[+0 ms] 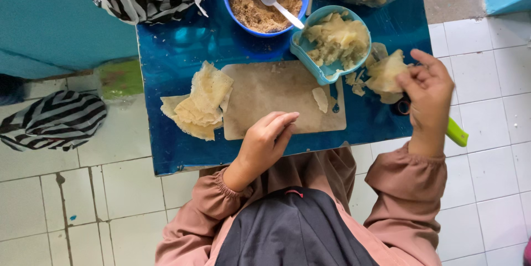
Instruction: The person sits at a small blue table and folds thin translucent wrapper sheets around a filling. They scoop brown paste from a blue bowl with a spoon onto a wrapper, fold and press the wrapper closed by hand, and set the finished piece aside, repeating with more wrappers.
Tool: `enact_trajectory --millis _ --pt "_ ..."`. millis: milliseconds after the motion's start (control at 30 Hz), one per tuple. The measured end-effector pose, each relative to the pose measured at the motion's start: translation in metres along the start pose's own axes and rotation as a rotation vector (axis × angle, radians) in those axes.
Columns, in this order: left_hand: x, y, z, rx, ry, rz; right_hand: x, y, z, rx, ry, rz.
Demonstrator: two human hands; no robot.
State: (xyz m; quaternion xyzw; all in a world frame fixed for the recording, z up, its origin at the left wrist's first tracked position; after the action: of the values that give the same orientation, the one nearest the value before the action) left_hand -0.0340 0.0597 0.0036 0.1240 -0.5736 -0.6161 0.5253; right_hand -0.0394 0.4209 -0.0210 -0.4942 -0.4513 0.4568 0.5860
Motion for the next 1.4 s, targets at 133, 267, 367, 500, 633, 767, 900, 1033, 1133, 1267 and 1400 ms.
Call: enact_trajectory --millis 133,267,367,500,633,767,900,1033,1133,1267,1400 --pt "-0.006 0.006 0.005 0.022 -0.053 -0.164 0.001 -0.005 -0.02 0.02 0.079 -0.027" --pt "-0.021 0.011 0.019 0.007 -0.082 -0.232 -0.016 -0.009 -0.02 0.015 0.028 -0.202" --pt "-0.032 0.009 0.03 -0.033 -0.087 -0.231 -0.029 -0.02 -0.012 0.074 -0.008 -0.252" --pt "-0.052 -0.005 0.036 0.114 -0.124 -0.408 -0.042 -0.038 -0.028 0.109 -0.036 -0.002" --pt "-0.08 -0.023 0.043 0.258 -0.214 -0.964 -0.067 -0.05 -0.041 0.17 -0.148 0.221" --pt "-0.088 -0.036 0.036 0.36 -0.201 -1.252 -0.106 -0.049 -0.054 0.109 -0.219 0.248" --pt "-0.057 -0.042 0.018 0.384 -0.017 -0.859 -0.14 -0.042 -0.06 -0.046 -0.194 0.092" --pt "-0.01 -0.039 0.006 0.349 0.076 -0.152 -0.15 -0.039 -0.063 -0.082 -0.105 -0.125" --pt "0.01 -0.032 0.004 0.207 0.17 0.109 -0.135 -0.036 -0.061 -0.039 -0.008 -0.162" --pt "0.017 -0.034 -0.002 0.324 0.168 0.251 -0.098 -0.032 -0.056 0.051 0.154 -0.364" --pt "0.021 -0.033 -0.005 0.419 0.109 0.38 -0.079 -0.039 -0.057 0.151 0.181 -0.69"
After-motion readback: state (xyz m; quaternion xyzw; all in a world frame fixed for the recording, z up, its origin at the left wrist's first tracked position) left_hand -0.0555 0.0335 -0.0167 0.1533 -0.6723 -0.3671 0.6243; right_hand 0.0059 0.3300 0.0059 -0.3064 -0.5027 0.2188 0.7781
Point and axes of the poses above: each hand's wrist, its own z-axis towards the middle knuckle, its own x-axis out of the back of the hand, y = z × x, the point moved 4 cm from there along z, towards the middle knuckle, and after that the axes turned 12 degrees about -y, right-handed, at the moved point
